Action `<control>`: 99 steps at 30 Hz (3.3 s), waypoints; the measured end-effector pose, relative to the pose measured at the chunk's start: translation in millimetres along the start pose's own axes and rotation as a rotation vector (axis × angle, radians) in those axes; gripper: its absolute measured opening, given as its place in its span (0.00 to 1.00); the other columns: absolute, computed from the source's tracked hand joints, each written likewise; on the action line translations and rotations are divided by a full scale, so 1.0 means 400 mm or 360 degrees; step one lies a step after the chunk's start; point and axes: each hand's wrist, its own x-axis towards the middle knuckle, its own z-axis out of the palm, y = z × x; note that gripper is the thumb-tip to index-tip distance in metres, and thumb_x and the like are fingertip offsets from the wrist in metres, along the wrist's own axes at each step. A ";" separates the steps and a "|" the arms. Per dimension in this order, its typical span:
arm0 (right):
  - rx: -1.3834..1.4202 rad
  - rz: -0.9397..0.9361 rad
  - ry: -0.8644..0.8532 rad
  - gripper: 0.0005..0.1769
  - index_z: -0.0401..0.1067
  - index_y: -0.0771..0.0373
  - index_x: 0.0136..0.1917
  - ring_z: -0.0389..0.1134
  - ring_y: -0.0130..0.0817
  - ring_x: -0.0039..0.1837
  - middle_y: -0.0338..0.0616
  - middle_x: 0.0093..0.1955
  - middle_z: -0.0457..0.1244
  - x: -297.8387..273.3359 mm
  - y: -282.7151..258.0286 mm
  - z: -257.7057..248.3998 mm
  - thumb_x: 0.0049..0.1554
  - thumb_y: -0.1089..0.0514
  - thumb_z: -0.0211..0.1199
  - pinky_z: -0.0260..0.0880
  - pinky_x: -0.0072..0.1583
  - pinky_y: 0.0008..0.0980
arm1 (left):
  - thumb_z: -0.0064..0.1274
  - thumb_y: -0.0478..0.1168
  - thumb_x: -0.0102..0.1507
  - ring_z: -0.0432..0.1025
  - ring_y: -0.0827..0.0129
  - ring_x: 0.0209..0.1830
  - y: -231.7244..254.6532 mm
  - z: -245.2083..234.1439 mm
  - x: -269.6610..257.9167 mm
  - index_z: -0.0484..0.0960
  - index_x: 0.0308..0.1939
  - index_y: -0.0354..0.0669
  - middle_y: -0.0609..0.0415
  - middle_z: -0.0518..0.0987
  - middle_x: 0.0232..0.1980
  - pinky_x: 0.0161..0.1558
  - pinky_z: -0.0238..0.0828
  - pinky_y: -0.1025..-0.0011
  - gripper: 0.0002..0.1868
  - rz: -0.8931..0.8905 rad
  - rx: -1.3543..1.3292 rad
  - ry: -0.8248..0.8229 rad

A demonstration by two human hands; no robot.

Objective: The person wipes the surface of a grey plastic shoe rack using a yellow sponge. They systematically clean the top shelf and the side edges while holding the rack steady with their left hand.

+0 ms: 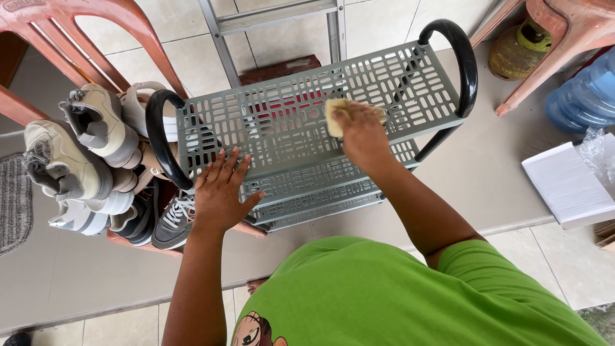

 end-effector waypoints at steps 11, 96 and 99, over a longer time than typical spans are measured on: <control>-0.0086 0.0022 0.0496 0.29 0.80 0.56 0.60 0.69 0.57 0.62 0.58 0.64 0.68 0.082 0.254 -0.116 0.50 0.80 0.63 0.74 0.59 0.55 | 0.48 0.61 0.68 0.58 0.52 0.79 -0.051 -0.025 0.007 0.71 0.73 0.50 0.48 0.69 0.76 0.77 0.48 0.51 0.34 0.0376 -0.0151 0.0158; 0.0496 -0.0215 0.0004 0.29 0.68 0.58 0.69 0.73 0.60 0.57 0.58 0.57 0.68 0.401 -0.295 0.112 0.54 0.71 0.56 0.73 0.57 0.54 | 0.30 0.68 0.70 0.53 0.55 0.80 -0.007 -0.123 0.153 0.63 0.77 0.68 0.49 0.63 0.76 0.76 0.32 0.37 0.33 0.0236 -0.0240 -0.0575; 0.0755 -0.0581 -0.0075 0.28 0.65 0.53 0.70 0.69 0.55 0.65 0.57 0.61 0.66 0.426 -0.360 0.030 0.59 0.73 0.56 0.69 0.67 0.53 | 0.29 0.67 0.71 0.52 0.55 0.79 -0.001 -0.112 0.146 0.63 0.77 0.66 0.48 0.63 0.75 0.76 0.35 0.36 0.33 0.0260 -0.0194 -0.0517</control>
